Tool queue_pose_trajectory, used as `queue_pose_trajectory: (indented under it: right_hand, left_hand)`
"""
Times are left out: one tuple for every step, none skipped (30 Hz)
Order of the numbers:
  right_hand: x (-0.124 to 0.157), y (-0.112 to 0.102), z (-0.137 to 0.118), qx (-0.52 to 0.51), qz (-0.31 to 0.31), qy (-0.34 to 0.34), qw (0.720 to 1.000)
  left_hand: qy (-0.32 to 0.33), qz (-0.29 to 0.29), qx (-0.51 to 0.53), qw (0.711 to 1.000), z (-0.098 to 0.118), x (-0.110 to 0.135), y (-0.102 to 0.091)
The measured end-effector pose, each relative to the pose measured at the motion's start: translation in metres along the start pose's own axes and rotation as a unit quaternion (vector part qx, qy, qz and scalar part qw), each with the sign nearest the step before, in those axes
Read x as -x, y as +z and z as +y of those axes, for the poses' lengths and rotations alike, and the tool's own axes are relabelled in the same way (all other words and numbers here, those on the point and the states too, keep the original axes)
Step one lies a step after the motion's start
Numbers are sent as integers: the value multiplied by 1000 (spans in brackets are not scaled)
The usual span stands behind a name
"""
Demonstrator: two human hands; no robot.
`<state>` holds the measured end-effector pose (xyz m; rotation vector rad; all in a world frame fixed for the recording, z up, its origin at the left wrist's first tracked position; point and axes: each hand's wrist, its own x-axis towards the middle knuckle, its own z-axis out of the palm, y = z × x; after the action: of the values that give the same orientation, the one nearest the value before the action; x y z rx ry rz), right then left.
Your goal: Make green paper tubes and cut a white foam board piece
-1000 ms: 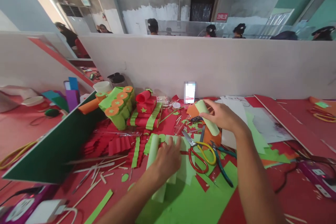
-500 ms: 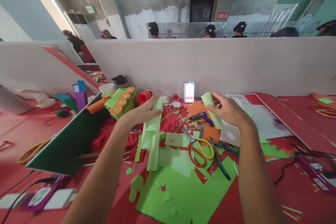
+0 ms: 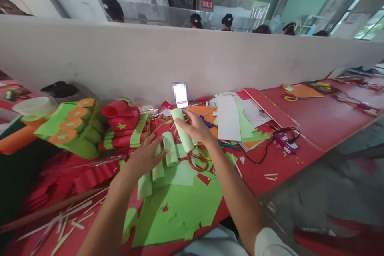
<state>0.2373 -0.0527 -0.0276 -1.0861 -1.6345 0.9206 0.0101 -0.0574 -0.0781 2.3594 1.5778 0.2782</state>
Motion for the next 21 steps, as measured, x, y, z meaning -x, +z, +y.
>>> queue_pose_trajectory:
  right_hand:
    - [2,1,6,-20,1,13,1000]
    - [4,2,10,-43,2,25,999]
    - [5,4,14,-65,2,36,997]
    - [6,6,17,-84,3,44,995]
    - [6,9,19,-98,6,49,994]
    - [6,14,19,-105,11,46,993]
    - [5,19,18,-108,18,37,993]
    - [4,26,17,-108,25,23,994]
    - [2,34,15,-106,31,7,994]
    - [0,42,13,-105,36,-7,994]
    - [-2,50,11,-105,39,-16,994]
    - [-4,57,10,-107,41,-22,993]
    - [-6,63,9,-107,36,-27,993]
    - [-8,66,8,-101,25,-32,994]
    - [-9,66,7,-81,9,-38,996]
    - [-8,63,6,-32,-10,-42,999]
    - [-7,55,6,28,-30,-44,998]
    - [-3,43,6,127,-41,-37,990]
    - [2,28,7,256,-50,-18,965]
    - [8,11,9,302,-51,0,952]
    - [16,-6,13,329,-56,15,943]
  left_hand:
    - [0,-4,-10,1000,-1,5,-1]
    - [5,3,-7,1000,-1,10,-3]
    - [11,10,7,1000,0,14,-7]
    - [15,25,41,999,3,18,-11]
    - [17,38,90,995,7,21,-15]
    - [17,45,154,987,12,23,-19]
    - [23,36,223,974,17,25,-23]
    - [35,24,285,957,21,26,-25]
    - [46,15,333,942,26,26,-27]
    - [48,14,364,930,29,25,-27]
    - [47,22,381,923,32,24,-27]
    - [43,36,390,919,33,23,-26]
    - [38,51,393,917,33,22,-26]
    - [31,67,393,917,32,22,-26]
    - [22,83,392,916,30,22,-27]
    - [10,98,389,916,27,23,-28]
    - [-5,113,381,918,22,24,-30]
    - [-21,127,369,920,16,26,-32]
    - [-35,141,354,924,10,29,-34]
    - [-47,152,338,927,4,32,-35]
    - [-57,160,324,931,-3,35,-35]
